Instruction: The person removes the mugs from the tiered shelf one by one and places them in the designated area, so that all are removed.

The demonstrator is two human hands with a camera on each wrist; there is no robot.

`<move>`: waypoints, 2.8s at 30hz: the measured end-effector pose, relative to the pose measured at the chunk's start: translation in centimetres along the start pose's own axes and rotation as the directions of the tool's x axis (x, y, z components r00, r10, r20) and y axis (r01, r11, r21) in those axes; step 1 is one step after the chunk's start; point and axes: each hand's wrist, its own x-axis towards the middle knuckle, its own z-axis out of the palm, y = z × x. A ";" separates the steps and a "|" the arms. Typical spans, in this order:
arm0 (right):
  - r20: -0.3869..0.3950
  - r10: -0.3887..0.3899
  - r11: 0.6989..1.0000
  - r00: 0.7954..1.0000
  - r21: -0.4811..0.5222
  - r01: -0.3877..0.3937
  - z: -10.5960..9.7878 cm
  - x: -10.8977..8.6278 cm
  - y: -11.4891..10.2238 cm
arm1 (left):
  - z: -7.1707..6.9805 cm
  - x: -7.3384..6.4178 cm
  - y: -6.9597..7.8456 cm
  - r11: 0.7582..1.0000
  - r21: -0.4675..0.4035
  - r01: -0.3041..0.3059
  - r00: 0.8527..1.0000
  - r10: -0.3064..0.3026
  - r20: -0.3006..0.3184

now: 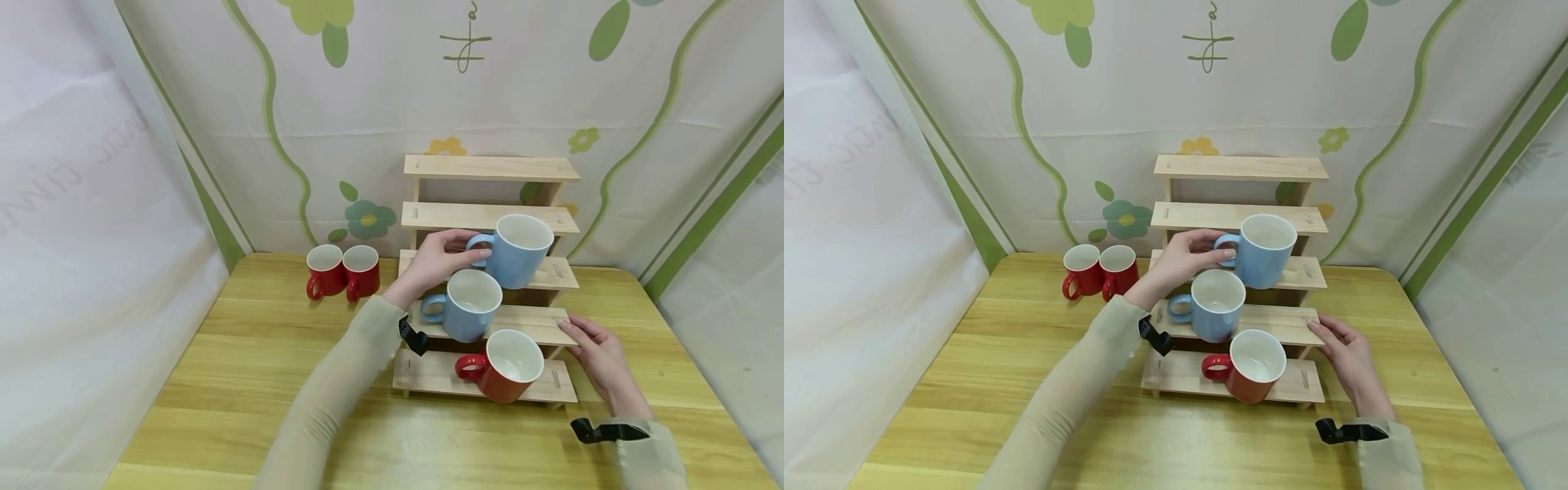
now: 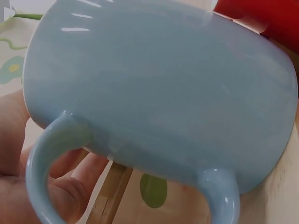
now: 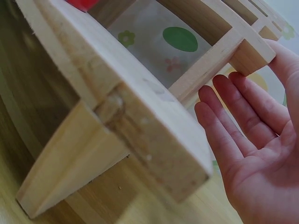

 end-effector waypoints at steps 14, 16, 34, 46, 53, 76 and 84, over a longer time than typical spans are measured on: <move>-0.004 0.000 1.000 1.000 -0.003 0.000 -0.1 -0.1 0.2 | 0.5 0.3 0.3 1.000 -0.010 0.021 1.000 -0.021 -0.009; -0.001 -0.003 1.000 1.000 0.000 0.003 -0.1 -0.1 0.2 | 0.6 0.4 0.3 1.000 -0.021 0.013 1.000 -0.013 -0.017; 0.009 -0.010 1.000 1.000 -0.006 0.010 -0.1 0.0 0.2 | 1.0 0.4 0.0 0.995 -0.100 0.029 0.997 -0.036 -0.061; 0.007 -0.004 1.000 1.000 0.018 0.003 -0.2 0.1 0.3 | 0.9 0.2 -0.1 0.994 -0.105 0.028 0.997 -0.036 -0.076; 0.016 -0.006 1.000 1.000 0.020 0.005 -0.2 0.2 0.2 | 0.8 -0.1 -0.2 0.995 -0.102 0.016 0.996 -0.025 -0.080; -0.002 0.004 1.000 1.000 -0.001 -0.004 -0.2 0.0 0.2 | -0.2 -1.7 0.9 0.983 -0.141 -0.114 0.984 0.092 -0.150; -0.010 0.017 1.000 1.000 -0.005 -0.017 -0.2 0.0 0.1 | -1.4 -2.6 1.8 0.983 -0.122 -0.139 0.977 0.115 -0.180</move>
